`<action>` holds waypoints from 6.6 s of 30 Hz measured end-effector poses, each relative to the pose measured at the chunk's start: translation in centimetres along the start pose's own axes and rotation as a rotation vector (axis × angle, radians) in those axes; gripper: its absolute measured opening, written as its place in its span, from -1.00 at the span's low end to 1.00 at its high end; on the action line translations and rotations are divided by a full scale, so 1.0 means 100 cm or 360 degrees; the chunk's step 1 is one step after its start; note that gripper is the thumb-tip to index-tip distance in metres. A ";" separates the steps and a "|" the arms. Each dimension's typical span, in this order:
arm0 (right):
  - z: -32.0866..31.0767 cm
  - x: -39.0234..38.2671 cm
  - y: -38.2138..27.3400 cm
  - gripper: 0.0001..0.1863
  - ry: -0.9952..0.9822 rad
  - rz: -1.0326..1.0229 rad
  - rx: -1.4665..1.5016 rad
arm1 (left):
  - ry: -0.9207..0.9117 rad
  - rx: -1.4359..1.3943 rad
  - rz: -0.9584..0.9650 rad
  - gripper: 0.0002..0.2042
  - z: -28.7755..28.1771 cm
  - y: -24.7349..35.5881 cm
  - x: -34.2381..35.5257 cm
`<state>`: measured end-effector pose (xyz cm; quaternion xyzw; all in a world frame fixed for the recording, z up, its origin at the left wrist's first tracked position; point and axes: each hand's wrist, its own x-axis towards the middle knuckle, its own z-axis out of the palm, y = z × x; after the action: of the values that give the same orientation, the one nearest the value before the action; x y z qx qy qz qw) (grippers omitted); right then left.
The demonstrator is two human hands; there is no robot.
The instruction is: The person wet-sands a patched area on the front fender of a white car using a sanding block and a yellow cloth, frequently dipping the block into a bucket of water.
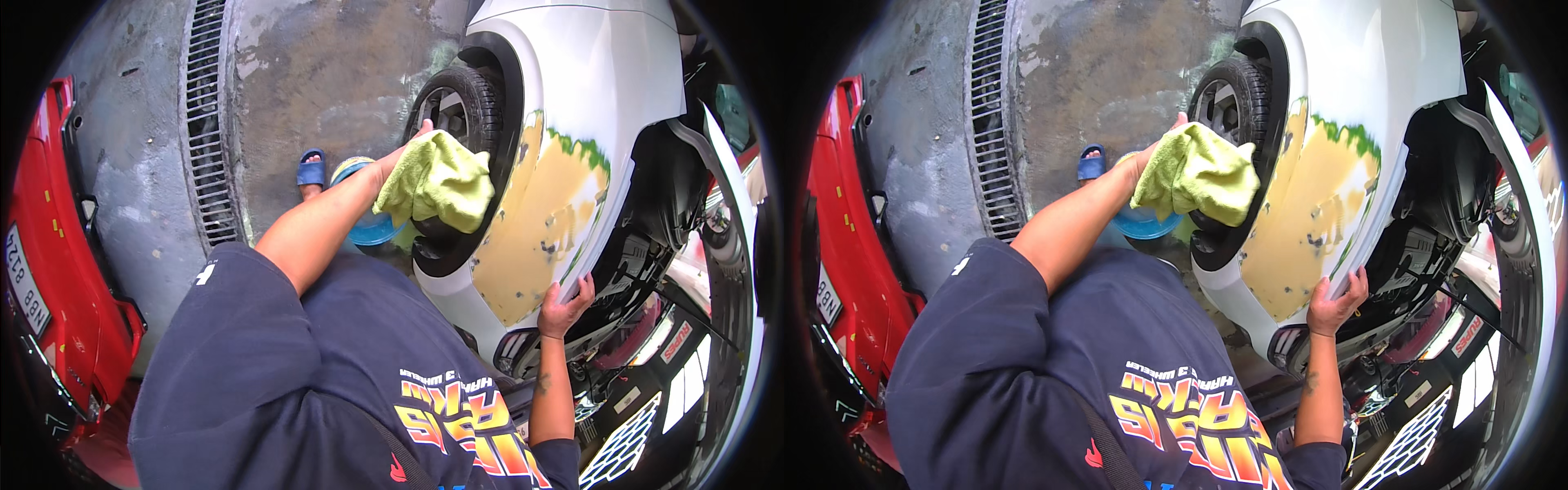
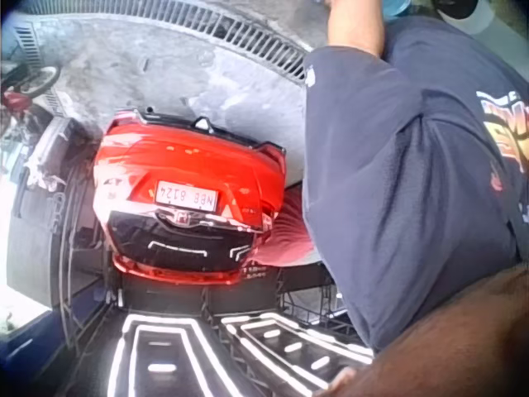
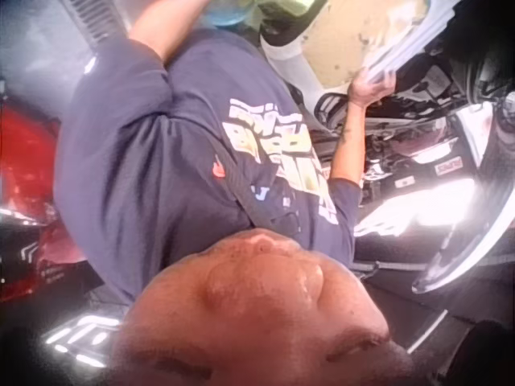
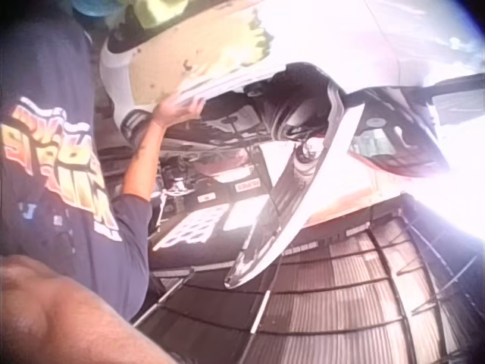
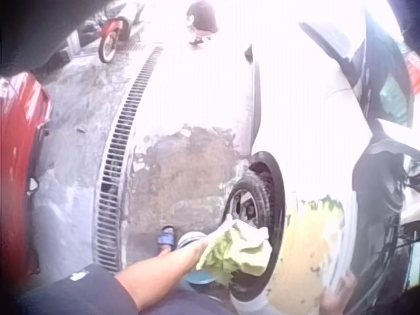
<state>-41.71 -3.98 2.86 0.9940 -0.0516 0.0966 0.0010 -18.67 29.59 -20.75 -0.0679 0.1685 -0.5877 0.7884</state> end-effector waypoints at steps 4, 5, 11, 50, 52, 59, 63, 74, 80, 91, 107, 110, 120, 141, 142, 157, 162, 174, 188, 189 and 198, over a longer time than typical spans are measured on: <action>0.000 -0.001 0.000 -0.32 -0.0015 0.0017 -0.0028 | 0.0151 0.0426 -0.0327 -0.66 0.026 -0.010 -0.006; -0.001 -0.001 0.000 -0.32 -0.0016 0.0009 -0.0024 | 0.0236 0.0482 -0.0255 -0.75 0.031 -0.007 -0.007; -0.001 0.000 0.001 -0.32 -0.0007 0.0008 -0.0020 | 0.0352 0.1586 0.0705 -0.49 0.020 -0.008 0.019; -0.003 0.004 -0.005 -0.33 0.0021 0.0046 -0.0007 | 0.1219 0.1354 0.0833 -0.87 0.056 -0.065 0.118; -0.003 0.004 -0.005 -0.33 0.0023 0.0036 -0.0009 | 0.1225 0.1362 0.0881 -0.87 0.047 -0.069 0.126; -0.003 0.004 -0.003 -0.34 0.0025 0.0033 -0.0001 | 0.1210 0.1548 0.0941 -0.84 0.040 -0.081 0.124; -0.004 0.006 -0.005 -0.33 0.0024 0.0056 0.0018 | 0.1442 0.1626 0.0939 -0.81 0.044 -0.083 0.129; -0.005 0.004 -0.003 -0.34 0.0015 0.0057 0.0040 | 0.1478 0.1595 0.1151 -0.84 0.052 -0.071 0.147; -0.005 0.007 -0.003 -0.34 0.0007 0.0069 0.0062 | 0.1080 0.0895 0.0932 -0.97 0.087 0.033 0.186; -0.005 0.005 -0.003 -0.32 -0.0007 0.0081 0.0044 | 0.0895 0.0943 0.0498 -0.88 0.043 -0.055 0.130; -0.005 0.006 -0.005 -0.35 0.0070 0.0058 0.0052 | 0.0819 0.1397 0.0445 -0.86 0.050 -0.031 0.130; -0.003 0.003 -0.002 -0.34 0.0098 0.0028 0.0071 | 0.0737 0.1407 0.0516 -0.82 0.006 -0.098 0.107; 0.007 -0.004 0.006 -0.39 0.0243 -0.0032 0.0080 | 0.0759 0.1695 0.0554 -0.81 -0.124 -0.249 0.060; -0.002 -0.005 0.002 -0.43 0.0289 -0.0034 0.0093 | 0.1113 0.1932 0.1440 -0.25 -0.041 -0.302 0.103; -0.005 -0.005 0.004 -0.43 0.0276 -0.0026 0.0086 | 0.1009 0.2064 0.1501 -0.24 -0.030 -0.274 0.111; -0.008 0.018 0.000 -0.35 0.0145 0.0016 0.0180 | 0.1092 0.2360 0.1798 -0.35 0.195 0.123 0.272; -0.011 0.011 0.002 -0.43 0.0116 0.0102 0.0131 | 0.0522 0.3872 0.1865 -0.29 0.142 -0.081 0.214; -0.015 0.005 0.006 -0.47 0.0110 0.0095 0.0236 | -0.0223 0.3792 0.2220 -0.24 0.174 0.010 0.213; -0.007 -0.003 0.016 -0.43 0.0246 0.0010 0.0170 | 0.0865 0.2327 0.1902 -0.11 0.073 -0.091 0.194; -0.005 -0.003 0.017 -0.44 0.0294 -0.0016 0.0187 | 0.0901 0.2399 0.1917 -0.09 0.058 -0.125 0.180; 0.007 -0.016 0.018 -0.49 0.0586 0.0044 0.0165 | 0.1168 0.2383 0.1943 0.00 -0.061 -0.361 0.114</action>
<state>-43.30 -5.58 1.85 0.9574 -0.0593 0.2795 -0.0420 -50.51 8.48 -17.52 0.7206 -0.0044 -0.0265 0.6928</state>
